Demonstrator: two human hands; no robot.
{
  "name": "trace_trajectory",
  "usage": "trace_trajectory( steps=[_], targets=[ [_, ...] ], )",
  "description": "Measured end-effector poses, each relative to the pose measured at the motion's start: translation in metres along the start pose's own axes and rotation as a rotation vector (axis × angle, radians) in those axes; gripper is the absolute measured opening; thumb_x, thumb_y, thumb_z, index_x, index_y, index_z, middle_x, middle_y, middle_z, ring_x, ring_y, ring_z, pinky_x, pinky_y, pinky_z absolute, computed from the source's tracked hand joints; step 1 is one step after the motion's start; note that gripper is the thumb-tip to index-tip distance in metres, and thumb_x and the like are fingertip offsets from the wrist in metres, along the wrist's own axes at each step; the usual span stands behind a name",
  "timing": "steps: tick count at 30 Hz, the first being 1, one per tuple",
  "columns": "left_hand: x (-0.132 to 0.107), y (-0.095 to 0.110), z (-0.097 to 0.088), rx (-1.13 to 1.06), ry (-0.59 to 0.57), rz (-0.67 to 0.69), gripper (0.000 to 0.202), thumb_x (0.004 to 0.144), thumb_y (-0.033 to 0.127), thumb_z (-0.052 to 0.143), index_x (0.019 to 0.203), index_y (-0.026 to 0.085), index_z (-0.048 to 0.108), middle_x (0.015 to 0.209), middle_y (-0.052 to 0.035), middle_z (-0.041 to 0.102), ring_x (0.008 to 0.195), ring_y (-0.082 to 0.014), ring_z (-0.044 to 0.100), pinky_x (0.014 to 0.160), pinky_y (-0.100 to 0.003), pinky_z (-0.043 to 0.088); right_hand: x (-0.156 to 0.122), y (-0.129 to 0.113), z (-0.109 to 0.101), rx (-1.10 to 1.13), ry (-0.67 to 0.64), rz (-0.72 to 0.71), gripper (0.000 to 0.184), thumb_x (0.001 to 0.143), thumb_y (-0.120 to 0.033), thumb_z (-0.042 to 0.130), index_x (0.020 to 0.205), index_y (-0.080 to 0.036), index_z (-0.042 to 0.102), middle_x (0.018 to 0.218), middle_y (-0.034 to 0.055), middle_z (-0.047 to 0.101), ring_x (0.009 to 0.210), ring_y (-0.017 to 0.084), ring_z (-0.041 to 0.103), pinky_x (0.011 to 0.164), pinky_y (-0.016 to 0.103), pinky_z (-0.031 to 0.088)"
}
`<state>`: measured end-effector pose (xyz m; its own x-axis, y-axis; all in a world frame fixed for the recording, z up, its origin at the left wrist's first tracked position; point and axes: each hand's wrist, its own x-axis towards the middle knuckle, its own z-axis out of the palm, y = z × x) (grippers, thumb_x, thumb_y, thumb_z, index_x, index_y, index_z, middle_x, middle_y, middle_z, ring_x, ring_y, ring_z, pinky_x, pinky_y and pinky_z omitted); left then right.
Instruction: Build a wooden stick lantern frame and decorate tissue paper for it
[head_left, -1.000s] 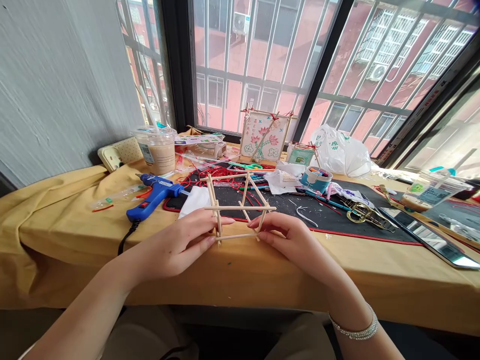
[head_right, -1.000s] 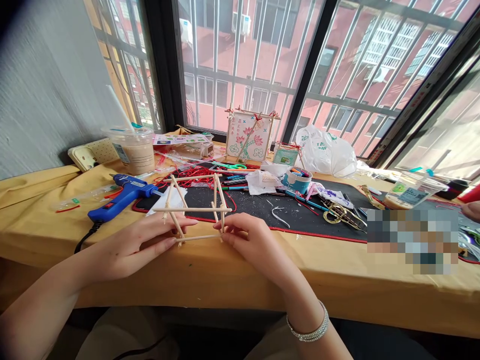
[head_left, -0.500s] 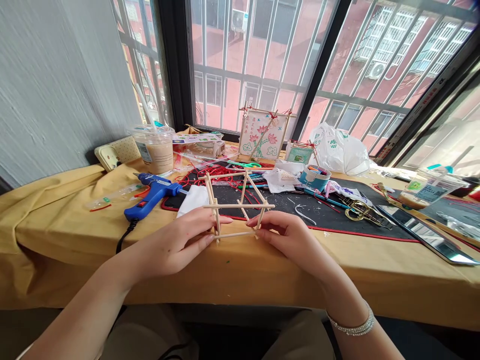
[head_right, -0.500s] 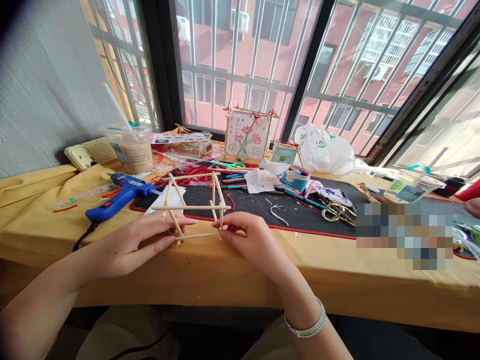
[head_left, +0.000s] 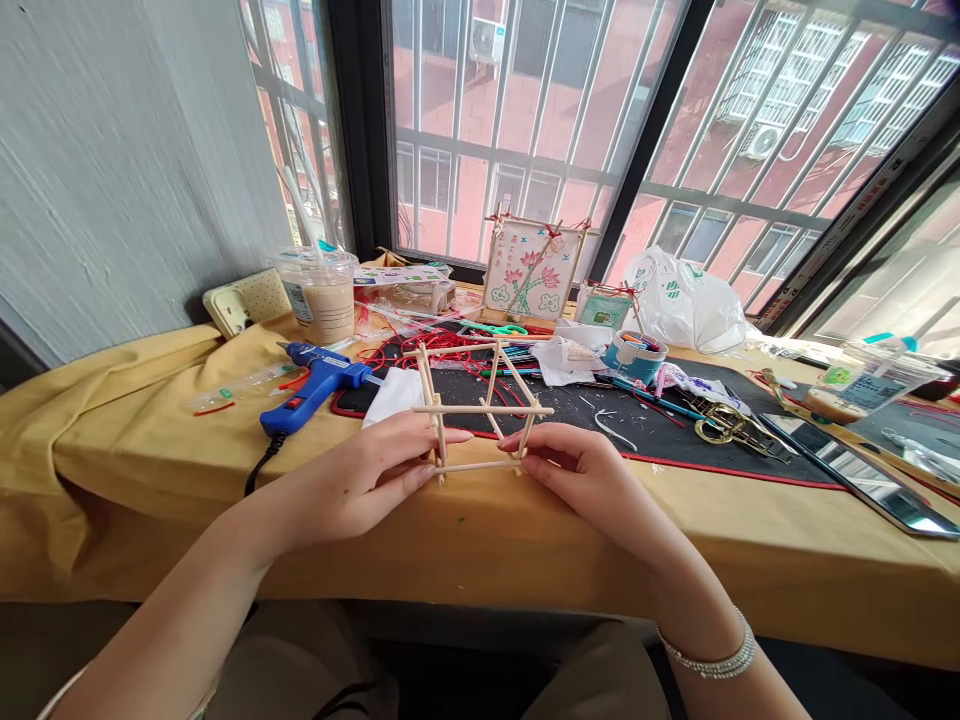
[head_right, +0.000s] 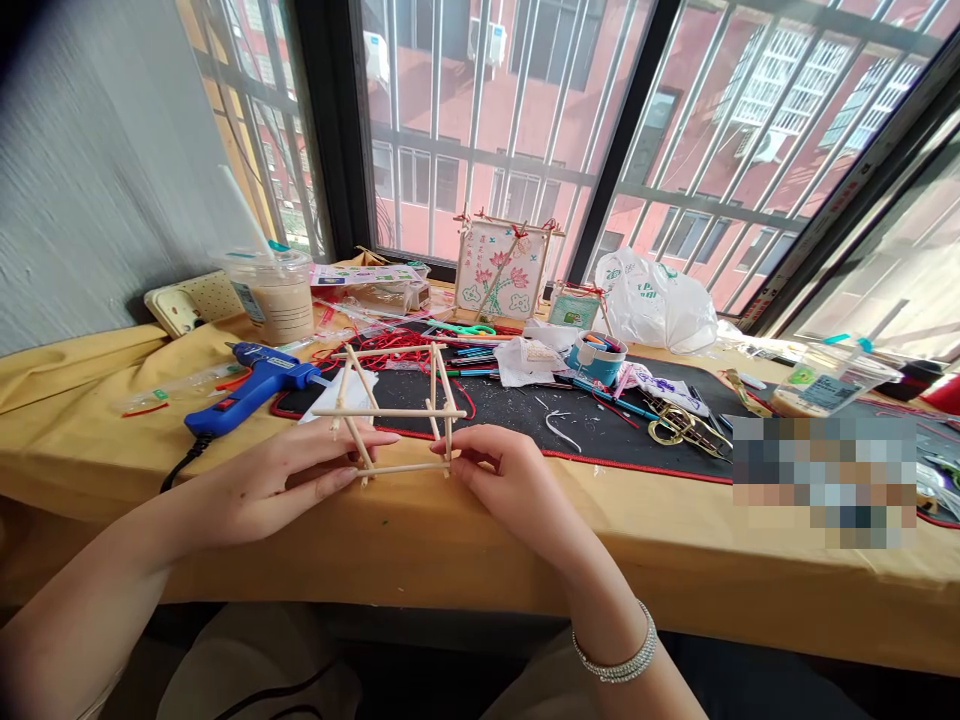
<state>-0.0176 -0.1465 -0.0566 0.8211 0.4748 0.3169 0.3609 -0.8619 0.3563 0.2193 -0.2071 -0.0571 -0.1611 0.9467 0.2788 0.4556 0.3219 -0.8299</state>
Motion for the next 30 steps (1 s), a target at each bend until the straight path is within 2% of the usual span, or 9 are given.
trace_trajectory(
  steps=[4,9,14,19,22,26,28,30],
  targets=[
    [-0.001,0.001,-0.001,-0.016,0.026,-0.002,0.029,0.088,0.025,0.044,0.117,0.025,0.05,0.108,-0.0044,0.058,0.104,-0.0192,0.052,0.089,-0.029,0.043,0.0,-0.001,0.0,-0.005,-0.004,-0.007,0.022,0.079,-0.014,0.051,0.094,-0.018,0.067,0.095,0.004,0.067,0.085,0.015,0.061,0.07,0.024,0.049],
    [-0.001,0.0,0.001,-0.044,0.015,0.012,0.03,0.09,0.022,0.04,0.119,0.025,0.048,0.11,-0.005,0.056,0.103,-0.0172,0.051,0.09,-0.029,0.042,0.0,0.001,0.0,-0.001,-0.002,0.005,0.022,0.079,-0.015,0.052,0.094,-0.018,0.067,0.098,0.0042,0.067,0.085,0.015,0.061,0.072,0.024,0.048],
    [0.001,-0.001,0.001,-0.061,0.011,-0.004,0.022,0.092,0.023,0.036,0.105,0.021,0.054,0.104,-0.006,0.056,0.097,-0.0171,0.052,0.085,-0.028,0.043,0.0,0.004,0.001,-0.011,0.008,-0.004,0.022,0.078,-0.016,0.052,0.094,-0.019,0.067,0.099,0.0047,0.067,0.086,0.017,0.061,0.073,0.027,0.048],
    [0.001,0.0,0.001,-0.079,0.03,0.01,0.025,0.091,0.023,0.037,0.11,0.023,0.053,0.105,-0.0056,0.057,0.097,-0.0174,0.052,0.086,-0.029,0.043,0.0,0.004,0.0,-0.001,0.0,-0.017,0.022,0.079,-0.018,0.052,0.094,-0.019,0.067,0.099,0.0052,0.066,0.086,0.017,0.061,0.073,0.028,0.049],
    [-0.001,0.001,0.0,-0.069,0.045,-0.027,0.027,0.09,0.026,0.041,0.114,0.023,0.052,0.104,-0.0051,0.058,0.098,-0.0176,0.054,0.085,-0.028,0.045,0.0,0.003,-0.001,0.038,-0.025,0.008,0.022,0.081,-0.024,0.052,0.096,-0.019,0.066,0.098,0.005,0.067,0.083,0.017,0.061,0.07,0.026,0.05],
    [-0.003,0.0,0.004,-0.134,0.149,-0.064,0.019,0.086,0.03,0.049,0.101,0.02,0.055,0.104,-0.0052,0.058,0.103,-0.0188,0.052,0.087,-0.027,0.045,0.001,0.001,-0.002,0.084,-0.014,0.005,0.024,0.084,-0.03,0.05,0.096,-0.018,0.066,0.099,0.0059,0.067,0.089,0.018,0.06,0.075,0.028,0.048],
    [-0.002,0.001,0.008,-0.189,0.238,-0.078,0.013,0.086,0.031,0.049,0.088,0.019,0.055,0.099,-0.0052,0.059,0.097,-0.0172,0.055,0.081,-0.025,0.047,0.002,0.001,-0.003,0.099,0.015,-0.03,0.022,0.084,-0.03,0.05,0.094,-0.018,0.065,0.098,0.0062,0.067,0.091,0.019,0.06,0.079,0.03,0.047],
    [0.001,0.003,0.011,-0.167,0.344,-0.099,0.017,0.088,0.031,0.047,0.078,0.019,0.054,0.089,-0.0041,0.059,0.086,-0.0154,0.057,0.075,-0.024,0.048,0.002,0.001,-0.003,0.086,0.035,-0.088,0.02,0.085,-0.029,0.05,0.093,-0.019,0.066,0.096,0.0058,0.067,0.092,0.019,0.06,0.081,0.031,0.046]
  ],
)
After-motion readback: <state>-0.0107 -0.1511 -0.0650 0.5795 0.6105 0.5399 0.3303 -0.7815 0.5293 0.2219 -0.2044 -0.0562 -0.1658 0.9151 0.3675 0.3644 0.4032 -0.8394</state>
